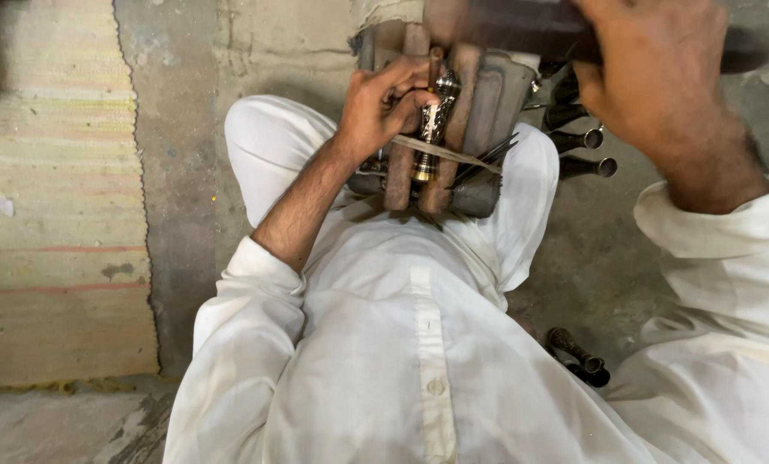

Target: The person sits cross-legged on the floor with a brass vessel clamped in a wooden holder on their lap. They hold a small chisel against the vessel's decorated surface and strike it with a wooden mallet, repositioning the chisel repeatedly to engrave patterns into the brass.

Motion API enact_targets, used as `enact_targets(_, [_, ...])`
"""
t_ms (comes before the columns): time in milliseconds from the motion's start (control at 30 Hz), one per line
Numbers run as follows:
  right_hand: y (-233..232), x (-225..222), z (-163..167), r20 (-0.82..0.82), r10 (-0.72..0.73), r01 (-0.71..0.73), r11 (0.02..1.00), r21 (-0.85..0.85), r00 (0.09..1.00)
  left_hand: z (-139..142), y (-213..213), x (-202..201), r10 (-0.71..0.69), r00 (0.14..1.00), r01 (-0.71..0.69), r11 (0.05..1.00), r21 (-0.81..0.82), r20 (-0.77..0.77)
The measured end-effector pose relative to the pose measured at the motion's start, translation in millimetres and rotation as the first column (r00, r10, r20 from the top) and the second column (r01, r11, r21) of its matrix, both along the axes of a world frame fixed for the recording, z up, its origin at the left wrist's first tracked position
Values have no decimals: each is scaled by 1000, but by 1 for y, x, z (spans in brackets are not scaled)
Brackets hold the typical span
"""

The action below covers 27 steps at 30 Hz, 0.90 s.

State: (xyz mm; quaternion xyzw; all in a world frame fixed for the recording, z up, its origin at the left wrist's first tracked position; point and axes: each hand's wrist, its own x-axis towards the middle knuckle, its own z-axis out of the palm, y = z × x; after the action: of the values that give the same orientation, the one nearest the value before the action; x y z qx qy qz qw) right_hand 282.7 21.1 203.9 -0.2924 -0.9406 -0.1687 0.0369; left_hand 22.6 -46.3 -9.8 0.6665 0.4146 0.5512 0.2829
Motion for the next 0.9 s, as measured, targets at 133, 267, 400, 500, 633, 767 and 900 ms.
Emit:
enact_targets(133, [7, -3, -25, -54, -120, 103, 963, -248, 991, -6, -2, -1, 75, 993, -78, 997, 25, 94])
enact_targets(267, [12, -8, -66, -336, -336, 32, 747, -664, 880, 1, -12, -10, 113, 966, -81, 986, -145, 232])
enact_targets(400, [5, -11, -103, -467, -521, -234, 451, -861, 714, 20, -19, -16, 73, 995, -51, 954, -295, 64])
enact_targets(500, [2, -7, -116, -413, -609, -304, 280, -911, 677, 28, -18, -17, 20, 999, -11, 972, -236, 38])
enact_targets(633, [-11, 1, -122, -348, -712, -327, 174, -929, 610, 27, -17, -10, -19, 999, 26, 962, -271, 27])
enact_targets(767, [-17, 15, -118, -343, -628, -252, 232, -939, 699, 21, -21, -2, -30, 999, 25, 959, -284, -12])
enact_targets(900, [-16, 29, -111, -378, -576, -289, 243, -926, 725, 24, -21, 0, -24, 986, -28, 950, -310, -164])
